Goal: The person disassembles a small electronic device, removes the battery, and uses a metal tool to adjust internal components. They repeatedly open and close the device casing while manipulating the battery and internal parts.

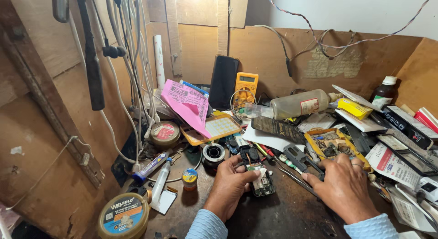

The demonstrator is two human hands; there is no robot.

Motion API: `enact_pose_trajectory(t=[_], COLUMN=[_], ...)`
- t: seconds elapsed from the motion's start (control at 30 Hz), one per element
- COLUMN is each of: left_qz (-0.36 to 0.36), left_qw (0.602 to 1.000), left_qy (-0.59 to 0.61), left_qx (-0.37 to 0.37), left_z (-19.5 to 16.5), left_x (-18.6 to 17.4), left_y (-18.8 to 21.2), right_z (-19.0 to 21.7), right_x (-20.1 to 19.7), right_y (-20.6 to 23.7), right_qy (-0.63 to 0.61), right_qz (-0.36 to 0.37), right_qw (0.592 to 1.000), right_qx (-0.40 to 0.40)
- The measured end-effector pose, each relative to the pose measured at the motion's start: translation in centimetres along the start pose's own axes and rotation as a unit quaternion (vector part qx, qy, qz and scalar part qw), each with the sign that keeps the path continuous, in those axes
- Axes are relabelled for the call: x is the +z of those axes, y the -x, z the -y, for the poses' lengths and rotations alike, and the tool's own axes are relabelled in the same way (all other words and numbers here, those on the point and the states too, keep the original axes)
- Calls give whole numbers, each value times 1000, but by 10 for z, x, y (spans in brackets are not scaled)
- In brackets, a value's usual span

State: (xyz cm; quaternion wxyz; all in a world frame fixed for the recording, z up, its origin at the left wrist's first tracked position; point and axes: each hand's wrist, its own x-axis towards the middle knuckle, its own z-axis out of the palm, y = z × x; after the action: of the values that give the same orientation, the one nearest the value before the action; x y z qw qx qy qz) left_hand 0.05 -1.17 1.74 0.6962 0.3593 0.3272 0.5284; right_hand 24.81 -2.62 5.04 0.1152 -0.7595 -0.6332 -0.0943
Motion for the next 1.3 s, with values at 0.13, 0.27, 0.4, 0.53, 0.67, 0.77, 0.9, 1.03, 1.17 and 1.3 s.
enact_pose_trajectory(t=[0.13, 0.27, 0.4, 0.53, 0.67, 0.77, 0.9, 1.03, 1.17, 1.3], left_qz=[0, 9, 2, 0, -7, -6, -3, -2, -5, -3], left_qw=[1000, 1000, 1000, 1000, 1000, 1000, 1000, 1000, 1000, 1000], left_qy=[-1, -1, -5, -10, -16, -20, -2, -16, -15, -21], left_qx=[0, 13, 6, 2, -3, 0, -5, -5, -6, -2], left_z=[2, 3, 3, 0, -3, -3, -3, -3, -3, -5], left_x=[-1, -2, -2, -1, 1, 1, 1, 0, 1, 1], left_y=[-1, -3, -2, 1, 2, 3, 2, 2, 2, 3], right_z=[-4, -4, -5, 3, 14, 18, 18, 15, 21, 35], right_x=[2, -4, -14, -24, -31, -32, -30, -30, -32, -34], right_y=[-11, -14, -2, 8, 11, 13, 13, 12, 18, 24], right_qy=[2, -12, -29, -41, -122, -162, -184, -207, -237, -288], right_qz=[32, 28, -31, -22, 12, -2, -35, -92, -111, -67], right_qw=[999, 999, 999, 999, 991, 985, 980, 973, 964, 953], right_qx=[23, 39, -20, 1, 57, 63, 63, 42, 41, 66])
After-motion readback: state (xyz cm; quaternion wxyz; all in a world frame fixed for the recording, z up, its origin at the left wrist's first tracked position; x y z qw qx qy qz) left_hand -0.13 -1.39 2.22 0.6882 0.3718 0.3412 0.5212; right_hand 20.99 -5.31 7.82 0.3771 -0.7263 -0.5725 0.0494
